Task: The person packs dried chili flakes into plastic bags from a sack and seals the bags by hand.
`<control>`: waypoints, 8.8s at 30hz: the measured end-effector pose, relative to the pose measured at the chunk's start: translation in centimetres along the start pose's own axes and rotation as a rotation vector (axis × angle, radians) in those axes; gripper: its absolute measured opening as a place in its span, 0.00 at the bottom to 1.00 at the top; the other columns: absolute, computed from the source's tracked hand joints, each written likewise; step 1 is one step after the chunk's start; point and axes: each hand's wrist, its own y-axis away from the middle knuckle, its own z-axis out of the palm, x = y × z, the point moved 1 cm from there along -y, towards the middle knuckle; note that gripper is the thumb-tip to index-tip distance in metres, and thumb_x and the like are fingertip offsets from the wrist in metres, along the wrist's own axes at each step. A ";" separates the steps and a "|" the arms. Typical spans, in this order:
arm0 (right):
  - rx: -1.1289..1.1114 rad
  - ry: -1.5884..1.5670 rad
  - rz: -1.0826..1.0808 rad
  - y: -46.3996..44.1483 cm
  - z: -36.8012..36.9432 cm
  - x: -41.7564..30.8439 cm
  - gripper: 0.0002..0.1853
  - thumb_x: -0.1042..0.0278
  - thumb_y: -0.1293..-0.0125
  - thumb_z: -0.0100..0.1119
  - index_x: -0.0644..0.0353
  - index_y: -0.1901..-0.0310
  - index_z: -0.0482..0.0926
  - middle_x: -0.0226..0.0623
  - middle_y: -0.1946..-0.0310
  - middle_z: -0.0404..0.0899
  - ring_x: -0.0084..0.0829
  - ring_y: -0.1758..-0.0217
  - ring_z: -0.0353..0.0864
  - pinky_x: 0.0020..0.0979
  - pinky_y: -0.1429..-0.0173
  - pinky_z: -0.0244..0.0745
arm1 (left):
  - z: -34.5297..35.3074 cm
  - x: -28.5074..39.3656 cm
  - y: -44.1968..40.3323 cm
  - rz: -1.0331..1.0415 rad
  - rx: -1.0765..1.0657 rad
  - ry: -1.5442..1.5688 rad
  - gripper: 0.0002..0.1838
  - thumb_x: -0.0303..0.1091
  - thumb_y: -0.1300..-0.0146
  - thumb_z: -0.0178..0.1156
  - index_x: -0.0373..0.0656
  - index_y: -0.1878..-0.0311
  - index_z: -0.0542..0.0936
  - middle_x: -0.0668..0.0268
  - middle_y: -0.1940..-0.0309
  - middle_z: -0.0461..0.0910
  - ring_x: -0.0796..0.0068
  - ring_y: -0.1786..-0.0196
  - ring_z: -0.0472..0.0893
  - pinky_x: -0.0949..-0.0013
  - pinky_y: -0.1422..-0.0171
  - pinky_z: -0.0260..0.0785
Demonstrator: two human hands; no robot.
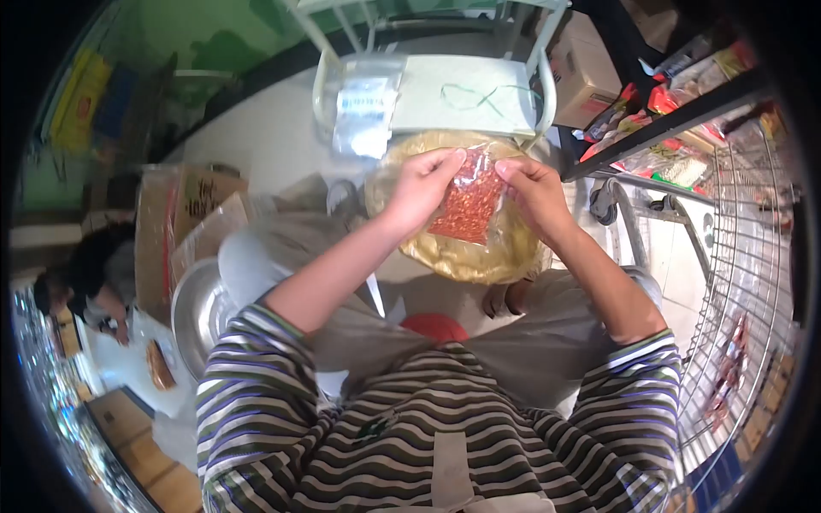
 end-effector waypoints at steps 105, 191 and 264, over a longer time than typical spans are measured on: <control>0.067 0.500 0.450 -6.3 -7.4 14.1 0.14 0.77 0.45 0.65 0.67 0.56 0.77 0.37 0.66 0.81 0.27 0.63 0.79 0.26 0.56 0.74 | 1.9 -22.5 -0.6 -0.162 0.721 0.017 0.18 0.28 0.53 0.68 0.36 0.58 0.75 0.60 0.64 0.80 0.72 0.60 0.79 0.68 0.55 0.71; 0.032 0.444 0.404 -5.6 -6.9 13.4 0.10 0.76 0.44 0.63 0.74 0.62 0.81 0.41 0.68 0.82 0.29 0.68 0.80 0.29 0.61 0.76 | 1.4 -23.5 -0.9 -0.318 0.670 0.474 0.09 0.30 0.43 0.67 0.34 0.63 0.81 0.67 0.69 0.81 0.80 0.71 0.75 0.75 0.68 0.66; 0.177 0.494 0.402 -4.4 -5.2 12.2 0.05 0.74 0.42 0.63 0.67 0.67 0.81 0.34 0.72 0.81 0.21 0.71 0.76 0.23 0.65 0.71 | 0.6 -21.7 -1.5 -0.116 0.572 -0.289 0.14 0.36 0.39 0.59 0.34 0.59 0.80 0.59 0.72 0.81 0.75 0.68 0.76 0.69 0.60 0.68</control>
